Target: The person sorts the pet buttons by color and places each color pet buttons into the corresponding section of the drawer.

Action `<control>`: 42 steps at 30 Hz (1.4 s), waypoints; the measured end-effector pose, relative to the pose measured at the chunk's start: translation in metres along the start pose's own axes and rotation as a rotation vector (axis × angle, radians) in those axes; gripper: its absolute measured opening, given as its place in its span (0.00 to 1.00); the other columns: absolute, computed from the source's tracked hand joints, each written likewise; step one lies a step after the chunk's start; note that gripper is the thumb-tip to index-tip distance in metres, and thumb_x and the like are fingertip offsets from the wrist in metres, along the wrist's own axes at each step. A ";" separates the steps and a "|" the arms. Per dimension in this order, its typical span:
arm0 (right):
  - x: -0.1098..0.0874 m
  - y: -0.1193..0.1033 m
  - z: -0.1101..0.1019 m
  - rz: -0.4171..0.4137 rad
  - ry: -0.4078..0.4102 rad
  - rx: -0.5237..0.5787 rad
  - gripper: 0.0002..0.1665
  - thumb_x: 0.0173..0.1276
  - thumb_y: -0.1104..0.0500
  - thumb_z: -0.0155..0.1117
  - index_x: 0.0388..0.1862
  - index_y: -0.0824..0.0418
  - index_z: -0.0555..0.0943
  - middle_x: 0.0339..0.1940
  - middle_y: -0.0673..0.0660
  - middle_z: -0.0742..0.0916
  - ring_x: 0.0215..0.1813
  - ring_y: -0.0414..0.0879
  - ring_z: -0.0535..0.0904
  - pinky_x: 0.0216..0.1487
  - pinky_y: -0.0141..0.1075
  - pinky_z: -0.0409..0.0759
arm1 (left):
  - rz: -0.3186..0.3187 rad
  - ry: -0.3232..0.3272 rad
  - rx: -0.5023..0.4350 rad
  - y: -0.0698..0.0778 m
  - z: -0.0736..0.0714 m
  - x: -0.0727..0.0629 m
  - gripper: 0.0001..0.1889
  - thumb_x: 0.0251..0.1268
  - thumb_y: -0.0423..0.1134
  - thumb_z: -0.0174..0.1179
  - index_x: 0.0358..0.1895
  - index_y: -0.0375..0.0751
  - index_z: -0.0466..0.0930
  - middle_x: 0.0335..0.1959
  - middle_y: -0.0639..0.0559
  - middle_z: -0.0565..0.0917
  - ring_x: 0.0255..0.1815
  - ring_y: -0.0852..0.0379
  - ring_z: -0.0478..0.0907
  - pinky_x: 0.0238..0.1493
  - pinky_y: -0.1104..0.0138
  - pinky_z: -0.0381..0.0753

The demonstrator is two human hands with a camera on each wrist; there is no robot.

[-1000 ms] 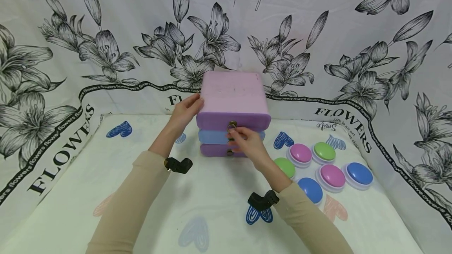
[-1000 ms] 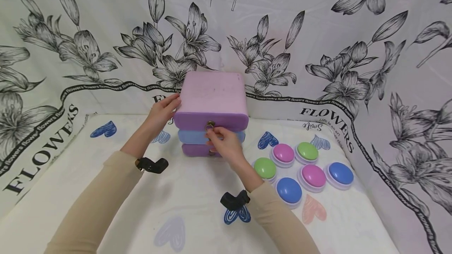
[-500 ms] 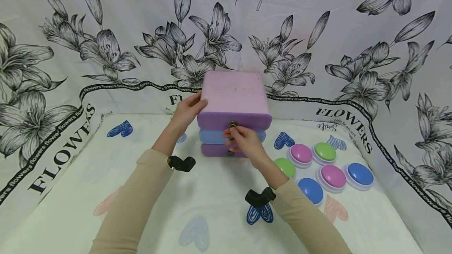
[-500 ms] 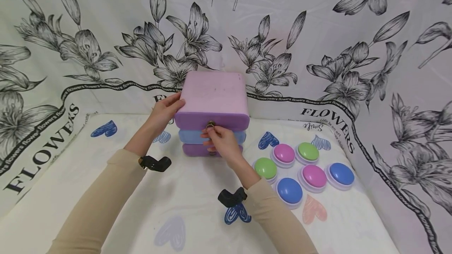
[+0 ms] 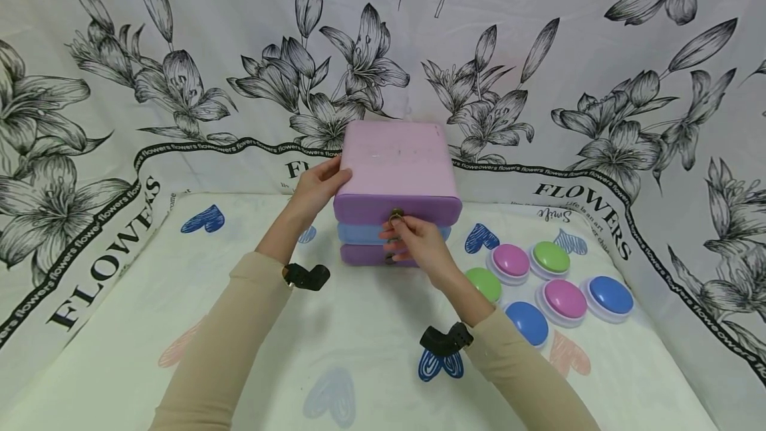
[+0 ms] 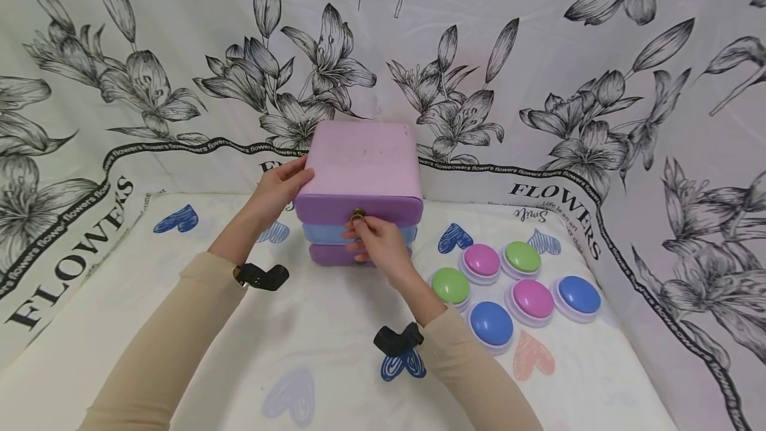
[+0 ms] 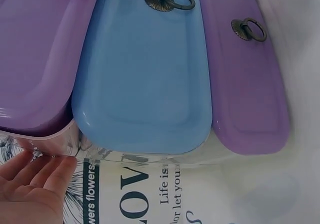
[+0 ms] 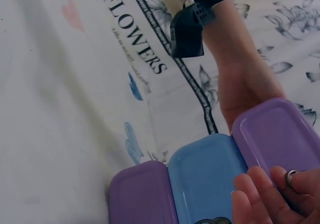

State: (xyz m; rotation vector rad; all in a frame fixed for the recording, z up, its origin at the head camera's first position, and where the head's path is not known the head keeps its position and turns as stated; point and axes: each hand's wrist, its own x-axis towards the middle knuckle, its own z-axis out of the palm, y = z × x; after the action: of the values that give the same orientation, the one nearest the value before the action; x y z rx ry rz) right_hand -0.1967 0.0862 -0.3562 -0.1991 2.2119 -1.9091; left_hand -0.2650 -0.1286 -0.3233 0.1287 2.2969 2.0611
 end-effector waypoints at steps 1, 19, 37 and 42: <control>-0.001 0.000 0.000 0.001 -0.002 -0.004 0.19 0.72 0.49 0.50 0.48 0.61 0.79 0.43 0.59 0.86 0.38 0.47 0.84 0.37 0.37 0.84 | 0.000 -0.001 0.001 0.000 0.000 0.000 0.33 0.63 0.48 0.57 0.70 0.46 0.58 0.67 0.49 0.66 0.64 0.55 0.67 0.63 0.61 0.69; -0.030 0.006 -0.004 -0.057 -0.079 -0.127 0.20 0.71 0.49 0.50 0.49 0.62 0.79 0.37 0.55 0.87 0.36 0.50 0.84 0.33 0.38 0.84 | 0.001 -0.026 0.004 0.001 -0.002 0.001 0.33 0.63 0.48 0.57 0.70 0.45 0.58 0.67 0.48 0.66 0.63 0.55 0.68 0.63 0.62 0.70; -0.054 0.010 -0.003 -0.089 -0.150 -0.169 0.22 0.71 0.47 0.50 0.50 0.62 0.79 0.38 0.60 0.87 0.32 0.46 0.84 0.31 0.38 0.84 | 0.013 -0.044 0.015 0.001 -0.004 0.000 0.33 0.63 0.48 0.57 0.70 0.45 0.57 0.68 0.48 0.65 0.65 0.56 0.66 0.64 0.60 0.68; -0.062 0.013 -0.003 -0.096 -0.164 -0.181 0.20 0.71 0.49 0.51 0.49 0.61 0.80 0.37 0.61 0.86 0.33 0.49 0.84 0.31 0.37 0.84 | 0.013 -0.043 0.012 0.001 -0.005 0.000 0.33 0.63 0.48 0.57 0.70 0.45 0.57 0.68 0.48 0.65 0.64 0.55 0.67 0.64 0.61 0.68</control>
State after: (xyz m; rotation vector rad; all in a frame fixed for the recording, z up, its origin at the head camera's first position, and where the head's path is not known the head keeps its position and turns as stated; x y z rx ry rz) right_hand -0.1373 0.1057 -0.3643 -0.4803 2.2989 -1.6699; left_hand -0.2656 -0.1330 -0.3219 0.1871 2.2898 2.0298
